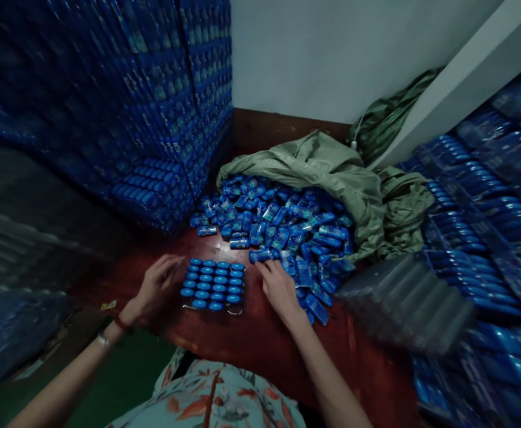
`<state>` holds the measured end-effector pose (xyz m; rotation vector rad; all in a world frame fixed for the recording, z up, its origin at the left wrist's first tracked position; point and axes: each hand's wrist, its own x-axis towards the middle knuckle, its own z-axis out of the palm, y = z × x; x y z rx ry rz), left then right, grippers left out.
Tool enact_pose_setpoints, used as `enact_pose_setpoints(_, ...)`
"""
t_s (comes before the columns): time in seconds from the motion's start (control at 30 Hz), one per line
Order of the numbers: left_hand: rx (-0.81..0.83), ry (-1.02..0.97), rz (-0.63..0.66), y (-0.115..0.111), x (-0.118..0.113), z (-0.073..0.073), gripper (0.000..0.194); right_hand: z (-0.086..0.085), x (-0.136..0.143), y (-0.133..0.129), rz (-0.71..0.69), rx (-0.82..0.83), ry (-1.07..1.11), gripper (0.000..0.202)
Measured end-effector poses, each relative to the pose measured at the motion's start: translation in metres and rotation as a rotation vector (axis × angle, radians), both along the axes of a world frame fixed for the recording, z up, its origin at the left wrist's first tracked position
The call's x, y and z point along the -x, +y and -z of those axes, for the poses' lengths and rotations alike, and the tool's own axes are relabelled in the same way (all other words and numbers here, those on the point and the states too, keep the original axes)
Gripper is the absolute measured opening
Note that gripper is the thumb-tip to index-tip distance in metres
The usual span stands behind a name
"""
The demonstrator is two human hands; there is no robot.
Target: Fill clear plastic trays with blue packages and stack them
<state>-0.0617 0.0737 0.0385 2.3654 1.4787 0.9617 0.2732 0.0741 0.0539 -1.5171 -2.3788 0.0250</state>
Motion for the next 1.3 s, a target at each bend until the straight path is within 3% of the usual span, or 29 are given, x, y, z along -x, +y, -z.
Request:
enact_pose_setpoints(0.07,0.084,-0.007,-0.077,0.042,-0.008,0.0,0.026,-0.005,0.003,0.027,0.03,0.071,-0.051,0.038)
enact_pose_setpoints(0.2,0.207,0.329,-0.064,0.113,-0.03,0.01,0.028,-0.01,0.02,0.071,0.019,0.216,-0.096,0.03)
enact_pose_setpoints(0.3,0.232,0.396,-0.023,0.137,-0.039,0.02,0.032,-0.008,0.035,0.089,0.032,0.263,-0.15,0.03)
enact_pose_setpoints(0.4,0.239,0.421,0.003,0.136,-0.035,0.029,0.036,-0.004,0.048,0.093,0.014,0.257,-0.184,0.029)
enact_pose_setpoints(0.53,0.2,0.461,-0.003,0.106,-0.012,0.039,0.037,0.001,0.06,0.084,-0.004,0.241,-0.207,0.035)
enact_pose_setpoints(0.73,0.11,0.452,-0.165,0.029,0.023,0.044,0.042,0.009,0.05,0.068,-0.047,0.238,-0.178,0.033)
enact_pose_setpoints(0.8,0.115,0.38,-0.203,0.001,0.032,0.043,0.041,0.011,0.038,0.061,-0.039,0.244,-0.027,0.033)
enact_pose_setpoints(0.93,0.197,0.053,-0.322,-0.058,0.044,0.039,0.038,0.005,0.004,0.022,0.07,0.273,0.542,0.028)
enact_pose_setpoints(1.03,0.25,-0.142,-0.407,-0.097,0.037,0.029,0.033,-0.005,-0.021,-0.025,0.15,0.401,0.776,0.032)
enact_pose_setpoints(1.1,0.257,-0.211,-0.382,-0.114,0.025,0.019,0.027,-0.011,-0.029,-0.052,0.162,0.494,0.792,0.032)
enact_pose_setpoints(1.2,0.229,-0.257,-0.274,-0.119,0.003,0.006,0.018,-0.012,-0.02,-0.073,0.103,0.516,0.708,0.025)
enact_pose_setpoints(1.3,0.169,-0.187,-0.21,-0.11,-0.013,0.001,0.022,-0.005,0.003,-0.076,-0.011,0.414,0.616,0.022)
